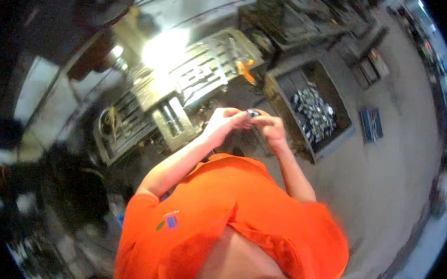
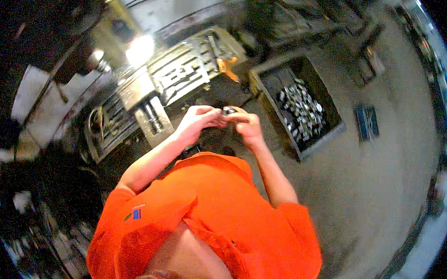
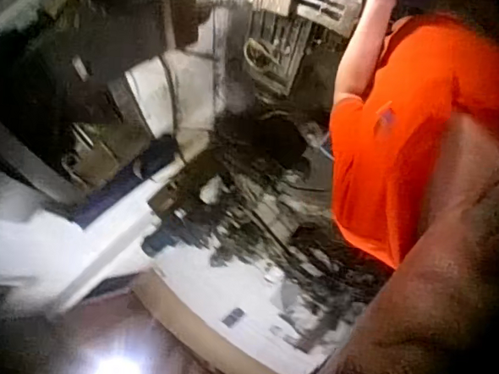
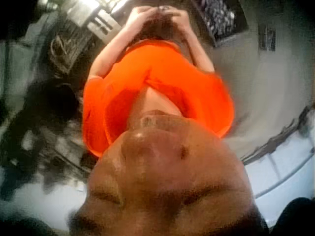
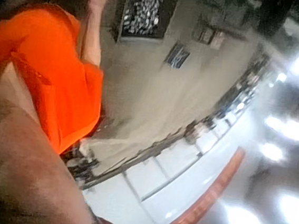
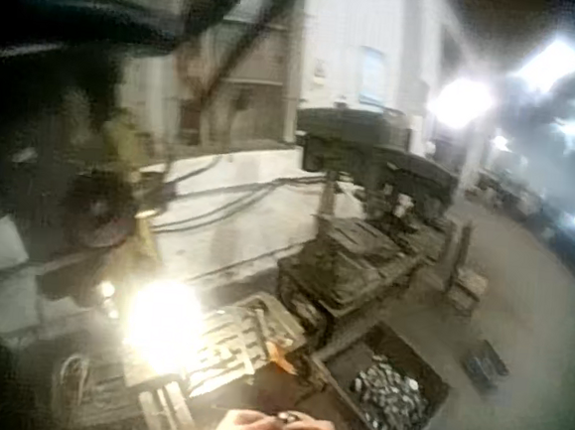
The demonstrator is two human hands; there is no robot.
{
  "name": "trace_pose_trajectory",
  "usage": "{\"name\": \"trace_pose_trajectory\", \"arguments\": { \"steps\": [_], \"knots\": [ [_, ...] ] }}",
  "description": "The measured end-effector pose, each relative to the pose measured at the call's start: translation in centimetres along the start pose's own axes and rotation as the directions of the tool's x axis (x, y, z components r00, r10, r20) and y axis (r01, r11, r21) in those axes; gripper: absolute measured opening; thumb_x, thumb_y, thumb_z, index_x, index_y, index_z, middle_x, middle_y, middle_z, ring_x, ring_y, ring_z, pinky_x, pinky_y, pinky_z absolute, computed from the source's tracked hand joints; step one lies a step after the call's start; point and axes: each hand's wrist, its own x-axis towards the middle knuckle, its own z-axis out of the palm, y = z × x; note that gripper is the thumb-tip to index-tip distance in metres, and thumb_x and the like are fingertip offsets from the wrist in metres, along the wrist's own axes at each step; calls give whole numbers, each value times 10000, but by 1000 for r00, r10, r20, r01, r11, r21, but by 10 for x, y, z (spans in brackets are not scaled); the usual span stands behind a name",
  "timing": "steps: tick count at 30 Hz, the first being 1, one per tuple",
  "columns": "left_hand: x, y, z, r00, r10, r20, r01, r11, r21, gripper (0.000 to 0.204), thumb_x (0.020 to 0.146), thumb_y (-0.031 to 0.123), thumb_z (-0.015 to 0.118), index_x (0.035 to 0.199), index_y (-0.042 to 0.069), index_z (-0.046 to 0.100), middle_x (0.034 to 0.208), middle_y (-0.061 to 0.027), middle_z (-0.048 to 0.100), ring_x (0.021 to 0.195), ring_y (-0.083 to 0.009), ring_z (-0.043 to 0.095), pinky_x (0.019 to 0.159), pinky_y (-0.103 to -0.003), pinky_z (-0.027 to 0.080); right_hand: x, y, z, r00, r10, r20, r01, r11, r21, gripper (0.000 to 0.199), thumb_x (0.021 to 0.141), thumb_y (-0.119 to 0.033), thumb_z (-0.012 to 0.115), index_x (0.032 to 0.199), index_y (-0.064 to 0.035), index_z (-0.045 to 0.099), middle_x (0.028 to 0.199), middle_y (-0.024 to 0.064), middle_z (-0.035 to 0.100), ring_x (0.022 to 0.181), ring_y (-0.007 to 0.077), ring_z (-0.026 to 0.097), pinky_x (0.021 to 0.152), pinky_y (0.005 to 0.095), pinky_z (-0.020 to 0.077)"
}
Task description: The person operates a milling machine, repeatedly loading small metal parts into the machine, adjusting controls, and removing the processed parts. The person places the finished parts into a blue bin.
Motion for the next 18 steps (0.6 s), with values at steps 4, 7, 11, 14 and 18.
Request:
{"name": "trace_pose_trajectory", "arguments": {
  "steps": [4, 7, 11, 14, 18],
  "knots": [
    [-1, -6, -7, 998, 28, 58, -27, 999, -24, 265, 874, 243, 543, 850, -14, 603, 801, -101, 637, 743, -167, 619, 733, -285, 491, -1, -26, -9, 984, 180, -19, -172, 961, 215, 329, 667, 151, 397, 907, 93, 614, 1069, 164, 569, 968, 273, 578, 857, 353, 474],
    [-22, -2, -20, 989, 142, -29, -140, 988, 71, 250, 873, 220, 544, 849, -23, 600, 763, -98, 633, 721, -157, 614, 684, -264, 481, -1, -20, -64, 976, 62, -207, -82, 993, -87, 234, 714, 56, 516, 922, 71, 622, 988, 140, 616, 896, 244, 607, 828, 324, 485],
    [-82, 13, -46, 955, 170, -244, -159, 985, 64, 170, 839, 133, 569, 880, -29, 601, 727, -100, 641, 652, -121, 598, 553, -218, 430, -6, -14, -185, 950, -15, -313, -236, 625, -744, 342, 663, -38, 568, 995, 6, 636, 976, 171, 629, 852, 232, 620, 803, 309, 479],
    [-127, -2, -74, 841, 222, -493, -189, 975, 116, 121, 820, 76, 558, 895, -4, 608, 734, -95, 646, 602, -79, 567, 486, -187, 386, 1, -18, -211, 803, 103, -587, -595, 181, -783, 420, 623, -164, 614, 1035, -88, 642, 1031, 217, 601, 947, 313, 583, 857, 368, 449],
    [-193, -33, -114, 603, 253, -756, -234, 963, 135, 141, 803, 28, 533, 927, 22, 602, 770, -99, 656, 548, -65, 511, 496, -191, 390, 21, -16, -156, 935, -220, -278, -326, -225, -918, 434, 613, -226, 623, 1004, -37, 624, 1269, 306, 364, 1137, 427, 412, 916, 442, 399]
  ]
}}
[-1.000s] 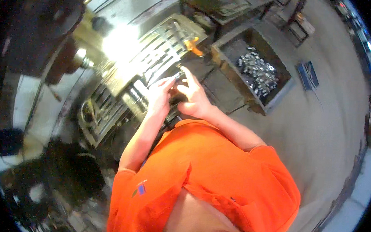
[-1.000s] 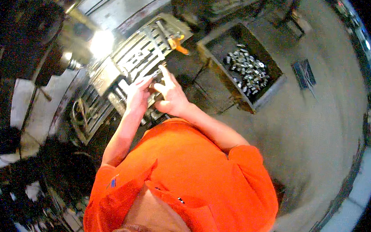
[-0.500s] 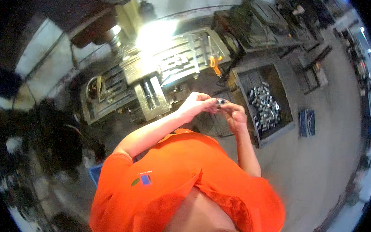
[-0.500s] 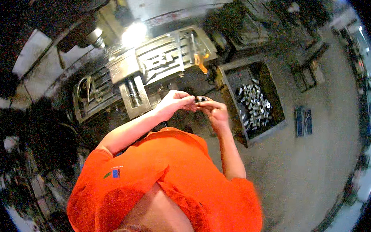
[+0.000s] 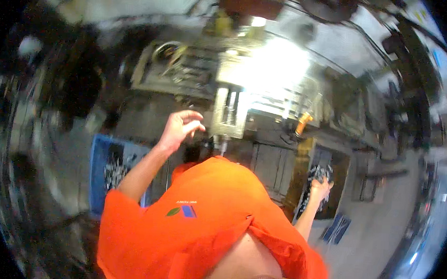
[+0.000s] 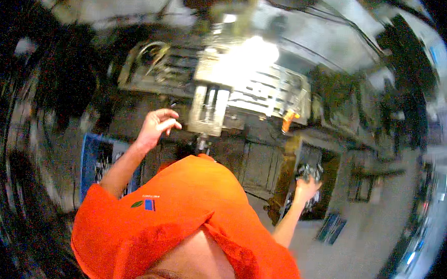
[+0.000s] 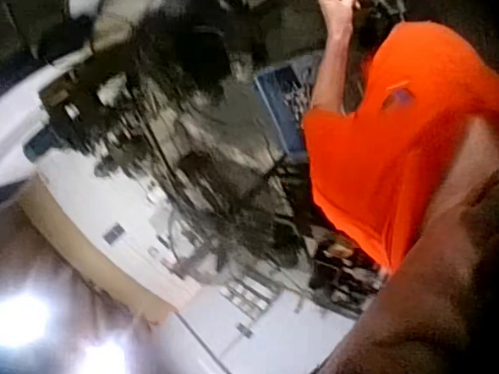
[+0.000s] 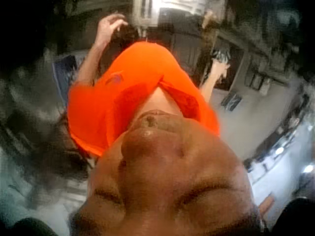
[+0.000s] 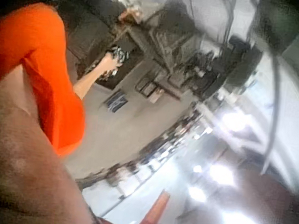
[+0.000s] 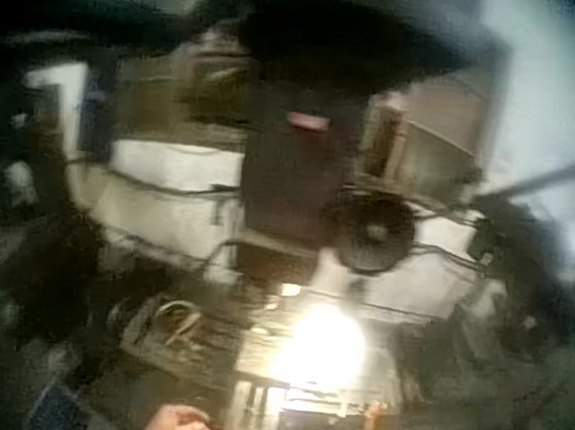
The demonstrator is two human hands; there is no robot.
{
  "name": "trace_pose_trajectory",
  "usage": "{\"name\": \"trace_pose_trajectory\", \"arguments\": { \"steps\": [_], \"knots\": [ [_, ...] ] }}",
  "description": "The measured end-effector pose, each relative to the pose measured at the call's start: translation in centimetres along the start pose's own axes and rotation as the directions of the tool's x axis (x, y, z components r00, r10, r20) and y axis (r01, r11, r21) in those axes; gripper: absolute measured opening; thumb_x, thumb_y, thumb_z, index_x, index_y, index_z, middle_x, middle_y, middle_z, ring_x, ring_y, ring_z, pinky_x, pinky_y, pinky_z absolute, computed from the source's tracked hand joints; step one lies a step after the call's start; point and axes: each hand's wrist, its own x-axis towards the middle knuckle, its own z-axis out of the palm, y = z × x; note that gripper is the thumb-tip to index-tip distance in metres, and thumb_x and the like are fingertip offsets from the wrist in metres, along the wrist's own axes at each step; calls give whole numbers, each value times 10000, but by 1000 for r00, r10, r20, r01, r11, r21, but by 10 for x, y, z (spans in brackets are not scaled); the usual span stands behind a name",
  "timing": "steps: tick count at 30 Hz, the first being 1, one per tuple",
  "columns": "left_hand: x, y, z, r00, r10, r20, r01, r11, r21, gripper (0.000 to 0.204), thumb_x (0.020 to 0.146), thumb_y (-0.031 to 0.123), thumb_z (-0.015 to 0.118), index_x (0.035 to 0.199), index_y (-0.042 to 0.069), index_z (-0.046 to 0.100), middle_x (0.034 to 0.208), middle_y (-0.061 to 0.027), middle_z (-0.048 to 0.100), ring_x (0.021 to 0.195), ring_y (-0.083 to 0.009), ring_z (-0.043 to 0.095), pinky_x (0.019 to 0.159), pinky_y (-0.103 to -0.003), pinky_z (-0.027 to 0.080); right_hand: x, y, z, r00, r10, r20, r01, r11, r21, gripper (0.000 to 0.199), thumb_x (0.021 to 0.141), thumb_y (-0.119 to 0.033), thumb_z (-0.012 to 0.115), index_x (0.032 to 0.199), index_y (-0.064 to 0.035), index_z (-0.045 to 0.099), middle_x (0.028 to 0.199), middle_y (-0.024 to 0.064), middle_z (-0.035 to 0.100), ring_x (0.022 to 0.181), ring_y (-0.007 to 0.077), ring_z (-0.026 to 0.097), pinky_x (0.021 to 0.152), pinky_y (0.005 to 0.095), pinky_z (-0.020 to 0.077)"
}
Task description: The person operates a milling machine, repeatedly loading small metal parts into the machine, adjusting controls, and removing the processed parts. The person places the finished parts into a blue bin.
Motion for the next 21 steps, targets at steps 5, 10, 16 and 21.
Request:
{"name": "trace_pose_trajectory", "arguments": {
  "steps": [5, 10, 16, 21],
  "knots": [
    [-34, -62, -104, 937, 102, -335, -148, 982, -115, 254, 751, -36, 551, 1002, -17, 582, 867, -87, 643, 770, -137, 600, 733, -239, 463, -14, -84, 54, 939, -341, 48, 236, 739, 631, 392, 617, -96, 604, 984, 41, 605, 1143, 231, 473, 984, 282, 530, 814, 375, 445],
    [-112, -134, -212, 683, -1, -731, 246, 942, 229, 262, 705, 66, 588, 946, -29, 628, 858, -128, 655, 793, -173, 616, 733, -273, 473, -45, -133, 84, 674, -646, 358, 213, 634, 743, 410, 626, -78, 571, 1021, 27, 601, 897, 109, 614, 708, 158, 557, 630, 262, 437],
    [-167, -202, -226, 702, -199, -684, 599, 685, 415, 301, 660, 139, 592, 925, 8, 645, 849, -183, 642, 809, -302, 626, 737, -367, 481, -46, -150, 83, 482, -438, 758, -181, 797, 576, 438, 639, -9, 503, 1066, 25, 594, 653, 43, 563, 529, 95, 461, 499, 224, 366],
    [-131, -243, -208, 747, 38, -664, 578, 455, 677, 215, 671, 100, 579, 855, 9, 646, 872, -212, 620, 860, -342, 599, 755, -417, 478, -49, -174, 52, 468, -339, 816, -170, 872, 460, 458, 621, 7, 507, 1070, 22, 594, 667, 47, 570, 548, 98, 480, 514, 225, 377]
  ]
}}
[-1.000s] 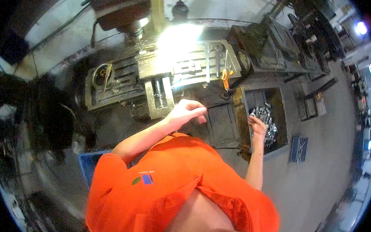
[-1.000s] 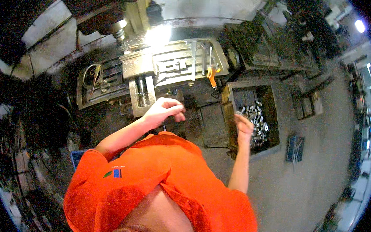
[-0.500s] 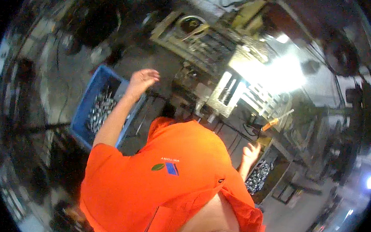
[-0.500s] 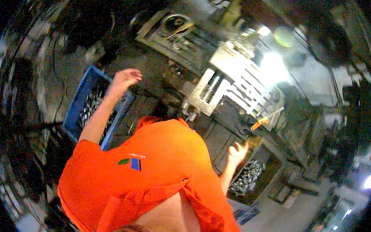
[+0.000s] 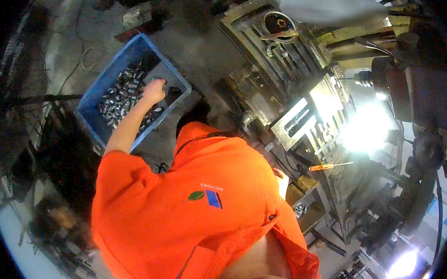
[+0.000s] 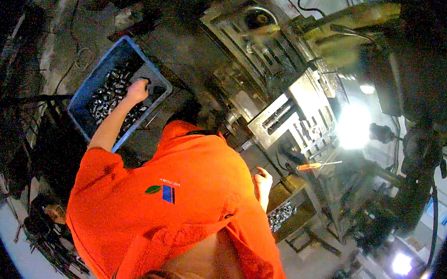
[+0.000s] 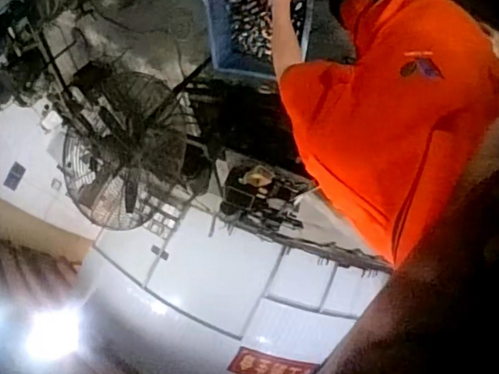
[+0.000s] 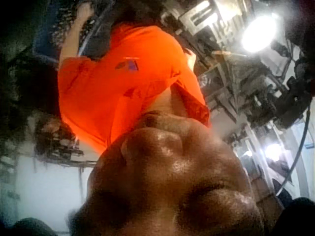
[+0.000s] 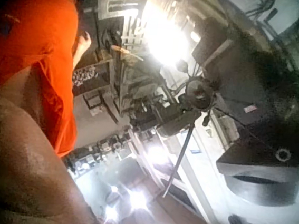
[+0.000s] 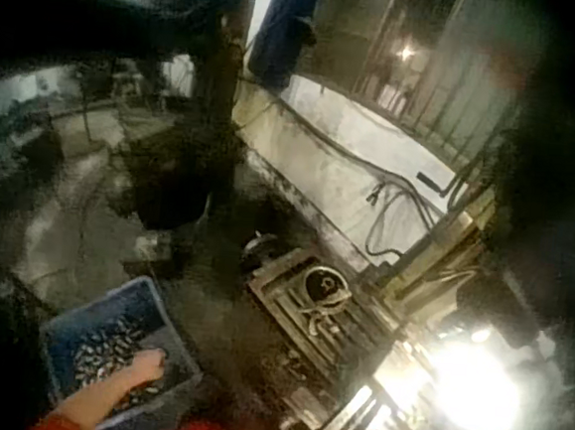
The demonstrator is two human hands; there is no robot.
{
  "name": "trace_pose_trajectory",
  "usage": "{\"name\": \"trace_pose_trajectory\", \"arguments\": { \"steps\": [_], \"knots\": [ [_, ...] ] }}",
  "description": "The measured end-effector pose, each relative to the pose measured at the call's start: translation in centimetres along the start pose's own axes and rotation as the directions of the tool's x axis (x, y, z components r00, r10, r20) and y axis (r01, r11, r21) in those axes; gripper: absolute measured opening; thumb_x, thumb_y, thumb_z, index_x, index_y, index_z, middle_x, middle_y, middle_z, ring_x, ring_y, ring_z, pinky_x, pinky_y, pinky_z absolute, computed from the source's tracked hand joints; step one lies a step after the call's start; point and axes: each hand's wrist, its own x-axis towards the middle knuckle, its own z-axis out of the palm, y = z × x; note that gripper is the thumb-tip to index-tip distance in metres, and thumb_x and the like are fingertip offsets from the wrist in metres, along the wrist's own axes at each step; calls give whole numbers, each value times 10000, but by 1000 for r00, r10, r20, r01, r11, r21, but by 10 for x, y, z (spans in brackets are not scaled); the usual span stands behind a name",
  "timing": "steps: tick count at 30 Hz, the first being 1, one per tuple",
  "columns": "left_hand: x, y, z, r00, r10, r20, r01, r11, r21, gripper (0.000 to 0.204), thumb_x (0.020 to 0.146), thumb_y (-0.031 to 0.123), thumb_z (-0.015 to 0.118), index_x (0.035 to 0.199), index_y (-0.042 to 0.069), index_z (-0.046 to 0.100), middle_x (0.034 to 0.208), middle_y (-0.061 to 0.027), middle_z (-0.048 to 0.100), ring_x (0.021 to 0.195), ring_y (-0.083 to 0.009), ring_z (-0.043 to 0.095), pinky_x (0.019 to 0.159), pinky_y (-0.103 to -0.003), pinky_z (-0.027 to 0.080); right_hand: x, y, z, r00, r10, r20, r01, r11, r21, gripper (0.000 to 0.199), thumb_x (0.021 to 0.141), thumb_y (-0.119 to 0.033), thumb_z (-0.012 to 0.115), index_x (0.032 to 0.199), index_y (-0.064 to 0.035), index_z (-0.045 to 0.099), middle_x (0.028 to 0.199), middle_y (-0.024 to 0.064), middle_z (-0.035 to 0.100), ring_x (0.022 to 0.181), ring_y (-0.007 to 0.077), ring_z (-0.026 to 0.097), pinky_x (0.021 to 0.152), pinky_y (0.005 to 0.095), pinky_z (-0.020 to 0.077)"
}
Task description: The person operates a milling machine, repeatedly loading small metal parts into the machine, adjusting controls, and removing the processed parts. The person places the finished parts into a blue bin.
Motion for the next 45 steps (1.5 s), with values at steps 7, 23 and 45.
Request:
{"name": "trace_pose_trajectory", "arguments": {
  "steps": [7, 23, 45],
  "knots": [
    [22, 4, 55, 964, 216, 157, -258, 904, 340, 86, 724, 112, 541, 770, 89, 609, 799, -135, 613, 749, -326, 608, 628, -427, 486, 7, 37, -6, 987, -154, 54, 162, 959, -234, 450, 589, -101, 580, 1032, -28, 623, 779, 113, 637, 670, 174, 582, 631, 280, 456],
    [17, -14, -48, 972, -227, 64, 235, 956, -177, 272, 607, 211, 649, 656, -50, 592, 575, -134, 579, 455, -227, 493, 473, -372, 386, -23, 19, 11, 998, 10, -57, -16, 995, -98, 428, 583, -121, 566, 992, -12, 632, 710, 175, 626, 629, 211, 607, 618, 313, 471],
    [-34, 403, -131, 493, 825, 276, -43, 341, -939, 239, 769, 8, 635, 1000, -36, 590, 884, -90, 643, 793, -130, 611, 714, -250, 500, -71, -212, -9, 328, -917, -225, 943, 333, 15, 385, 519, 31, 560, 892, -29, 636, 988, 171, 561, 874, 302, 583, 769, 314, 469]
  ]
}}
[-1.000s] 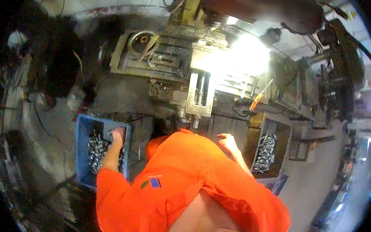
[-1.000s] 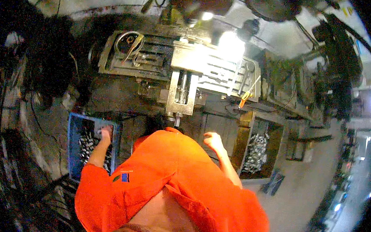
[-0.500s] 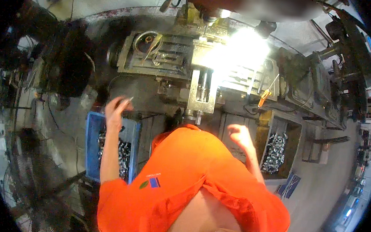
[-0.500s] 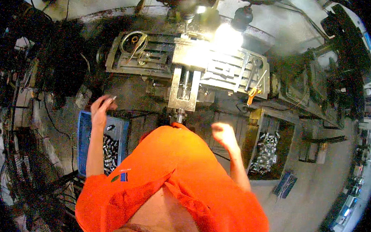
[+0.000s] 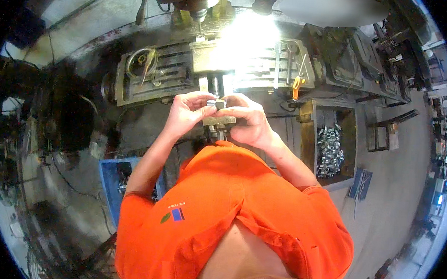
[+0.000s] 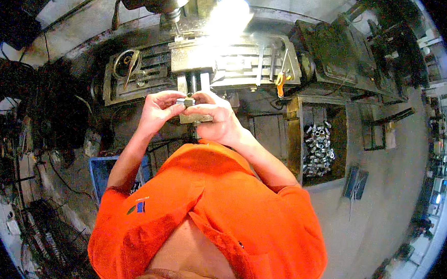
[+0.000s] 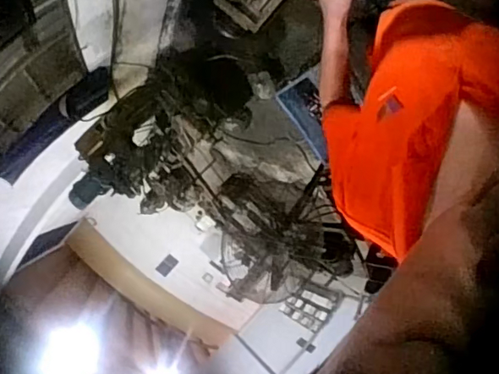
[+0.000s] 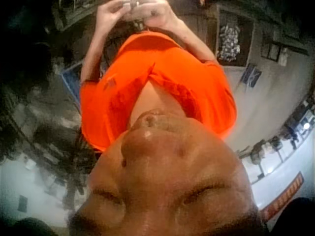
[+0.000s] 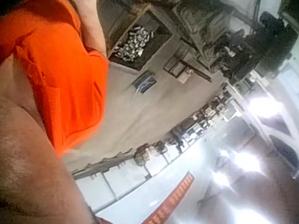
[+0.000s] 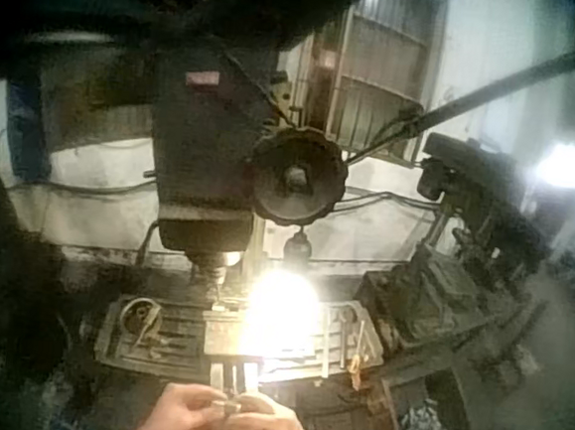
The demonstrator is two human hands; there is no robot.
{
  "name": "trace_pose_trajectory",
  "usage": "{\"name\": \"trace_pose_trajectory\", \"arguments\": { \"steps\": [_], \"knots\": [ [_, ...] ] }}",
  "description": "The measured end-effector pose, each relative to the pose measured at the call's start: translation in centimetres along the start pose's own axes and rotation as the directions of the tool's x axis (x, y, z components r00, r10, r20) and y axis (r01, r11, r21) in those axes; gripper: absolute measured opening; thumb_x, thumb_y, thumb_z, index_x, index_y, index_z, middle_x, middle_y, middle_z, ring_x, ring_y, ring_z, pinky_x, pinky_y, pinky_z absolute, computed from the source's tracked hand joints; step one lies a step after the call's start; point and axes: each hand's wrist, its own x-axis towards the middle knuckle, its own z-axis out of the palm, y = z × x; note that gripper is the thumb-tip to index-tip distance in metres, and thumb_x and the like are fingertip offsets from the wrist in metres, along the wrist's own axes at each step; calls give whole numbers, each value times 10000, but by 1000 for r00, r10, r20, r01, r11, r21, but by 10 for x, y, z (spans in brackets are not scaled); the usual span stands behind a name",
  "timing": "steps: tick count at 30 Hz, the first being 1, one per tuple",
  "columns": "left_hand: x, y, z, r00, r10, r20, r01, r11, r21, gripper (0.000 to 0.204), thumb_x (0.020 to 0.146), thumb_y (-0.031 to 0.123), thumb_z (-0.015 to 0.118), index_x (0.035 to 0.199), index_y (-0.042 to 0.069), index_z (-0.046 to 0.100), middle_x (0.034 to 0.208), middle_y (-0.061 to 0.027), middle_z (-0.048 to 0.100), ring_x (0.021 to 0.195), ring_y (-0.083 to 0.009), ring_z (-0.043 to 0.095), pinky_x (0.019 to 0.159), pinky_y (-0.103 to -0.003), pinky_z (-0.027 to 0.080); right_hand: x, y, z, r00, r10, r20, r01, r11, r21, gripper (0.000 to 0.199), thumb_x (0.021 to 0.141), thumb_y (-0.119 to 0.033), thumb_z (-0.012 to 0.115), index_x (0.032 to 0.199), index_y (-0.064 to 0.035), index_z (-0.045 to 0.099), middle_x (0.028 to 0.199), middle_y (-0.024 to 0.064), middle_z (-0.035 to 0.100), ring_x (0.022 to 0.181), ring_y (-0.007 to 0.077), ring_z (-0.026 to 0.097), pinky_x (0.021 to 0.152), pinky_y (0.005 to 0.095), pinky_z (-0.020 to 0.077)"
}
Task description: The person operates a milling machine, repeatedly loading small metal parts into the machine, adjusting controls, and removing the processed parts. The person places the finished parts into a blue bin.
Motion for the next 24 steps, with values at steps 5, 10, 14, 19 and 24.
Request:
{"name": "trace_pose_trajectory", "arguments": {
  "steps": [5, 10, 14, 19, 24],
  "knots": [
    [9, -10, -23, 999, -8, -34, 11, 995, 96, 171, 799, 8, 596, 963, -40, 592, 785, -100, 641, 684, -139, 617, 628, -259, 509, 1, 10, -1, 996, 3, -87, -8, 998, -59, 371, 523, 27, 549, 874, -36, 649, 928, 163, 568, 844, 295, 580, 751, 314, 467],
    [7, -11, -40, 991, -56, -121, 68, 993, 95, 131, 813, -9, 556, 933, -43, 596, 774, -98, 635, 688, -139, 616, 652, -254, 509, 7, 11, -5, 996, 45, -73, -56, 986, -158, 363, 524, 1, 549, 862, -67, 663, 914, 171, 575, 837, 298, 582, 743, 309, 471],
    [7, -10, -19, 998, -42, -52, 42, 999, -7, 130, 810, 10, 583, 929, -38, 600, 824, -75, 640, 755, -125, 613, 714, -245, 495, 15, 17, 4, 995, 72, -65, -80, 989, -127, 364, 535, 15, 539, 865, -71, 666, 909, 157, 577, 834, 289, 585, 738, 302, 471],
    [15, -24, -18, 992, -42, -118, 37, 998, -41, 129, 789, 13, 603, 911, -25, 625, 838, -56, 651, 736, -97, 596, 700, -221, 466, 22, 24, 10, 990, 137, -37, -130, 981, 140, 335, 557, 39, 535, 855, -43, 661, 956, 121, 591, 835, 244, 587, 759, 297, 468],
    [42, -29, -52, 983, -30, -181, 24, 999, -32, 126, 810, 29, 570, 908, -21, 631, 792, -82, 659, 716, -136, 623, 728, -255, 470, 16, 36, 1, 999, -11, -39, 5, 988, -156, 372, 546, 40, 545, 908, 1, 619, 1015, 151, 581, 841, 204, 589, 725, 270, 483]
  ]
}}
